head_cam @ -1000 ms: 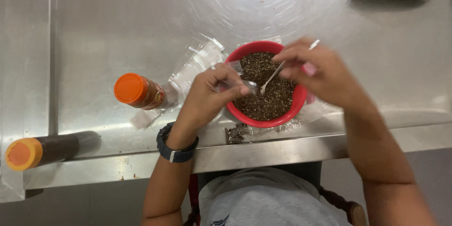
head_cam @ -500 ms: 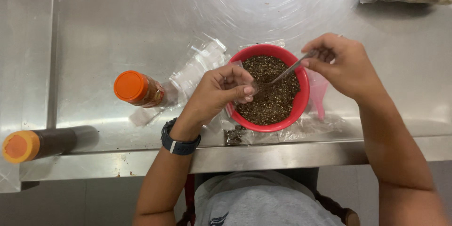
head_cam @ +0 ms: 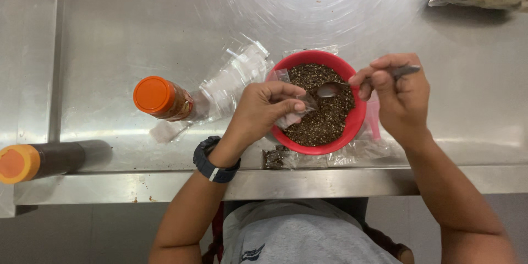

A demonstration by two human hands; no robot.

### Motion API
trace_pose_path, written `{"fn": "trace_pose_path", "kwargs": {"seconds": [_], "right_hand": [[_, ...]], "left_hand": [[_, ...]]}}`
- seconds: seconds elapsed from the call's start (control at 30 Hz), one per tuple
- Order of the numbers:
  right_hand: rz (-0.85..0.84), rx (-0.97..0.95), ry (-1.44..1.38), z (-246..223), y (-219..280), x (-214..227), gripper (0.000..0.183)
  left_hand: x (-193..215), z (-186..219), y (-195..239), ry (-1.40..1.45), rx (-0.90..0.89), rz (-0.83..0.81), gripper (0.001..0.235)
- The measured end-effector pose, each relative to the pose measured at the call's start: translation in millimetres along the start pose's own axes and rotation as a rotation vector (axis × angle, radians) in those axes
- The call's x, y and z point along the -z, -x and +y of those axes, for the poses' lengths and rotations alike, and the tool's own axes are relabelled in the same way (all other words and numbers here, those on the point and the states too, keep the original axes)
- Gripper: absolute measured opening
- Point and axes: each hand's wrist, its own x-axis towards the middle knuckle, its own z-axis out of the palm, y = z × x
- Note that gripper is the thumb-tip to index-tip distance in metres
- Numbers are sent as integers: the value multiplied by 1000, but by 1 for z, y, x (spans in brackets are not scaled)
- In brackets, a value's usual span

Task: The person uses a spoon to transfer a mixture of seeds from a bowl into small plastic pouches.

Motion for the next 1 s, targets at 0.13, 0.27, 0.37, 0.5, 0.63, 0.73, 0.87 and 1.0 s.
{"fn": "trace_pose_path", "kwargs": {"seconds": [0.13, 0.27, 0.37, 0.5, 0.63, 0.73, 0.87, 1.0], "right_hand": [[54, -84, 45, 12, -1, -3, 25], [255, -71, -171, 11, -6, 8, 16], [106, -179, -59, 13, -9, 5, 14], [236, -272, -242, 19, -17, 13, 15], [372, -219, -521, 12, -17, 22, 15], [390, -129, -547, 3, -14, 20, 10], [375, -111, -519, -7, -8, 10, 10], [324, -65, -422, -13, -4, 1, 12]], "left_hand": [[-2, -2, -1, -131, -68, 6, 27], [0, -3, -1, -123, -73, 14, 23], [0, -2, -1, -76, -66, 0, 23], [1, -2, 0, -17, -31, -7, 26], [0, -1, -1, -42, -28, 9, 27], [0, -2, -1, -64, -1, 21, 27], [0, -6, -2, -75, -60, 40, 27], [-1, -8, -2, 15, -72, 15, 26]]}}
